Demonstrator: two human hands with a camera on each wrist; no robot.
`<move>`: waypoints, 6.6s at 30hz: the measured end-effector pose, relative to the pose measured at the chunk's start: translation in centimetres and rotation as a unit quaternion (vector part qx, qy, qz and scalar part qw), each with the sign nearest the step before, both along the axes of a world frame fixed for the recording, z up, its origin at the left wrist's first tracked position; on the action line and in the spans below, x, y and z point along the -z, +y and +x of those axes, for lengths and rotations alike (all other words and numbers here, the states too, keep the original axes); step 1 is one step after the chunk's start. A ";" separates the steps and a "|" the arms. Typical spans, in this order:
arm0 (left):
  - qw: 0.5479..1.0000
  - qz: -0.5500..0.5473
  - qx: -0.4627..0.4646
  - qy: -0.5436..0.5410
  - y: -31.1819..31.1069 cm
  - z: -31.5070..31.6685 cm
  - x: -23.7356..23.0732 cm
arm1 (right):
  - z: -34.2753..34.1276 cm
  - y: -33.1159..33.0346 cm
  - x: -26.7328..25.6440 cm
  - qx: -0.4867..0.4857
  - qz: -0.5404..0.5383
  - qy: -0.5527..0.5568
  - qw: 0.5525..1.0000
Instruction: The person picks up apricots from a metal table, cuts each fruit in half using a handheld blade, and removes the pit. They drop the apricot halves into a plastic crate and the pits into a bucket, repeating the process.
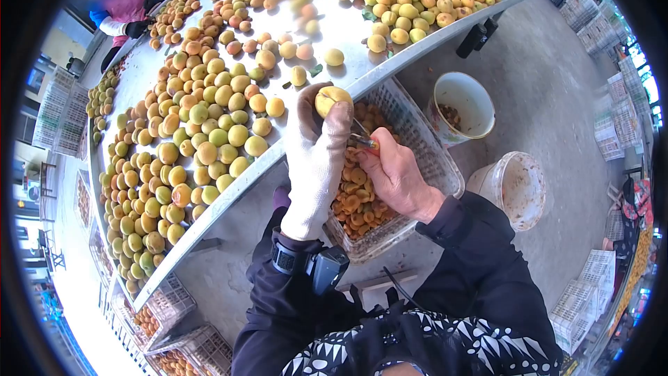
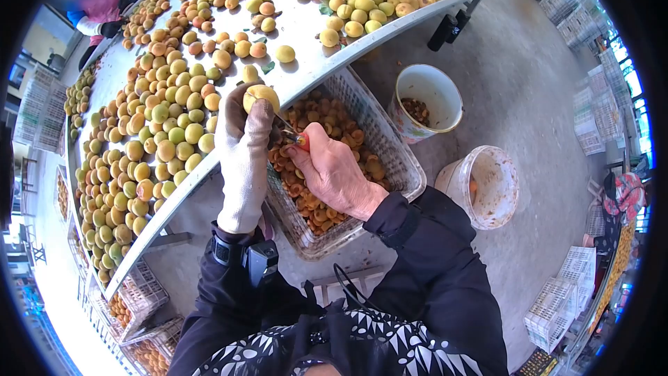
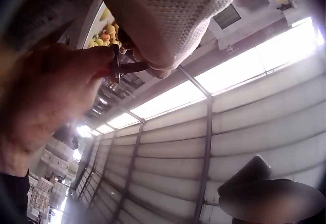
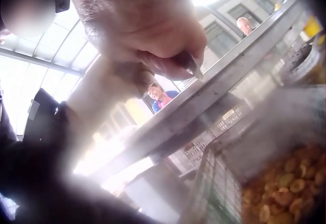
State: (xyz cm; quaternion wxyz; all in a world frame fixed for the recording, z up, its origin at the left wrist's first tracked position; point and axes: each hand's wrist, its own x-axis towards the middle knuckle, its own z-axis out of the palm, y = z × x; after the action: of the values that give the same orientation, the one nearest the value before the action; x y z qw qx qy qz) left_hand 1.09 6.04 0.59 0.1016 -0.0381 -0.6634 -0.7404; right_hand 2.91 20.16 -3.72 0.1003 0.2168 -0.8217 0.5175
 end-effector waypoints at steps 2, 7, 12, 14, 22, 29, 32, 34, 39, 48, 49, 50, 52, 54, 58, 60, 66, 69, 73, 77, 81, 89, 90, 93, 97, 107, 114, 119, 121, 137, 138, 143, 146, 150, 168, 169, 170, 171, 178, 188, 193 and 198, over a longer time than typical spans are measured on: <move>1.000 0.020 -0.006 -0.013 0.0 0.0 0.3 | -0.3 0.2 0.3 -0.005 0.011 0.009 1.000; 0.996 0.041 0.007 -0.077 -0.9 -0.6 0.2 | -0.7 1.3 0.2 -0.020 0.050 -0.007 0.999; 0.996 0.070 0.020 -0.045 -0.1 -0.3 0.4 | -0.5 1.7 0.4 -0.006 0.075 -0.010 0.997; 0.991 0.073 0.064 -0.095 -0.8 -0.8 0.2 | -0.3 1.7 0.7 -0.003 0.057 -0.007 0.998; 0.998 0.030 0.021 -0.052 0.3 -0.7 0.1 | -0.2 1.6 0.5 0.013 0.031 0.008 0.999; 0.992 0.089 0.033 -0.088 -0.1 -0.9 0.9 | -1.0 2.3 0.5 0.017 0.108 0.009 0.994; 0.960 0.191 0.089 -0.183 -0.2 -1.2 1.9 | -0.6 2.4 0.5 0.023 0.111 0.005 0.994; 0.967 0.162 0.100 -0.172 -0.3 -1.5 2.0 | -0.3 2.4 0.6 0.027 0.111 -0.008 0.993; 0.992 0.004 0.059 -0.110 0.6 -1.1 1.3 | -0.1 2.3 0.1 0.042 0.079 0.019 0.996; 0.994 0.047 0.042 -0.088 0.9 -0.5 1.5 | -0.7 2.7 0.9 0.020 0.106 0.018 0.994; 0.994 0.047 0.042 -0.088 0.7 -0.5 1.4 | -0.8 2.7 0.9 0.020 0.106 0.018 0.994; 0.990 0.070 0.060 -0.111 0.4 -0.5 1.4 | -0.7 2.7 1.1 0.020 0.106 0.015 0.994; 0.984 0.093 0.077 -0.133 0.6 -0.3 1.4 | -0.6 2.8 1.4 0.020 0.107 0.013 0.994; 0.972 0.175 0.044 -0.149 1.1 0.1 1.2 | -0.6 2.7 1.7 0.024 0.109 0.020 0.994; 0.961 0.211 0.048 -0.174 1.0 0.4 1.9 | -0.2 2.7 2.2 0.028 0.124 0.031 0.991; 0.949 0.223 0.087 -0.204 0.9 0.4 1.7 | -0.4 2.8 2.5 0.033 0.129 0.051 0.990; 0.967 0.178 0.053 -0.177 1.2 -0.2 0.0 | -0.5 3.6 2.1 0.090 0.133 0.085 0.983; 0.994 0.051 0.061 -0.081 -1.2 -1.6 0.8 | 0.0 3.8 2.1 0.128 0.025 0.016 0.991; 0.988 -0.132 0.078 -0.012 -0.4 -0.9 1.0 | -1.2 2.4 -0.8 0.117 -0.296 -0.226 0.921; 0.916 -0.359 0.051 0.172 1.2 -0.2 1.4 | -1.6 1.1 -2.5 0.018 -0.390 -0.351 0.851; 0.898 -0.401 -0.002 0.181 1.7 -0.3 2.3 | -2.5 -1.0 -0.3 0.086 -0.415 -0.286 0.860; 0.960 -0.256 -0.070 0.093 4.3 -0.1 4.7 | -3.1 -1.0 0.3 0.225 -0.214 -0.001 0.951; 0.970 -0.227 -0.059 0.069 4.6 -0.2 4.9 | -3.3 -1.0 0.3 0.225 -0.213 -0.001 0.951; 0.979 -0.169 -0.086 0.069 5.4 -0.6 5.0 | -3.5 -0.6 0.5 0.230 -0.185 0.042 0.955; 0.993 -0.099 -0.069 0.010 5.9 -1.2 5.5 | -3.8 -0.5 0.9 0.239 -0.143 0.060 0.958; 0.996 0.018 -0.052 -0.066 6.2 -1.8 7.0 | -4.6 0.5 3.0 0.248 -0.027 0.099 0.963; 0.994 -0.054 -0.062 -0.073 6.1 -2.1 8.1 | -4.8 0.9 4.2 0.250 0.030 0.101 0.963; 0.986 0.037 -0.050 -0.156 6.3 -2.0 8.5 | -4.9 1.2 5.1 0.244 0.065 0.122 0.960; 0.978 0.047 -0.052 -0.197 6.3 -1.8 8.4 | -4.9 1.2 5.4 0.238 0.078 0.127 0.960; 0.933 0.116 0.055 -0.337 5.6 -1.2 10.0 | -4.0 2.4 5.8 0.178 0.131 0.141 0.965; 0.932 0.117 0.057 -0.340 5.6 -1.1 9.9 | -4.0 2.6 5.9 0.179 0.133 0.138 0.965; 0.885 0.178 0.101 -0.419 5.3 -0.4 8.3 | -3.8 2.8 6.3 0.163 0.133 0.156 0.965; 0.838 0.205 0.153 -0.482 4.6 0.0 8.2 | -3.5 3.2 6.2 0.151 0.127 0.137 0.971; 0.811 0.273 0.223 -0.466 4.1 -0.3 7.4 | -4.1 3.2 5.3 0.153 0.013 0.081 0.985; 0.934 0.200 0.163 -0.249 2.9 -1.1 5.1 | -3.0 4.1 0.7 0.118 -0.282 -0.227 0.925; 0.935 0.199 0.163 -0.245 2.7 -1.0 4.9 | -3.1 4.5 0.7 0.092 -0.354 -0.261 0.894; 0.935 0.197 0.167 -0.243 2.5 -1.1 4.9 | -3.2 5.0 0.9 0.094 -0.355 -0.257 0.894; 0.948 0.145 0.159 -0.234 2.3 -1.2 4.9 | -3.3 5.3 1.0 0.063 -0.397 -0.266 0.876; 0.987 -0.075 0.124 -0.074 2.9 -1.7 4.2 | -2.9 5.9 0.4 0.029 -0.446 -0.303 0.842; 0.974 -0.183 0.118 0.056 3.4 -0.8 3.5 | -2.0 4.4 -0.1 0.060 -0.454 -0.260 0.850; 0.980 -0.135 0.140 0.040 3.3 -0.9 4.1 | -1.7 4.3 -0.6 0.063 -0.415 -0.278 0.864; 0.979 -0.111 0.171 0.002 3.3 -0.5 4.3 | -1.0 4.3 -0.8 0.090 -0.371 -0.275 0.882</move>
State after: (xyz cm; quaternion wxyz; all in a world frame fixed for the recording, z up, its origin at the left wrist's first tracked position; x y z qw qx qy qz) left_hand 0.60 9.30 -3.70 -0.0297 -0.1637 -0.7246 -0.6688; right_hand 1.95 24.43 -2.94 -0.0105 -0.0621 -0.5798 0.8123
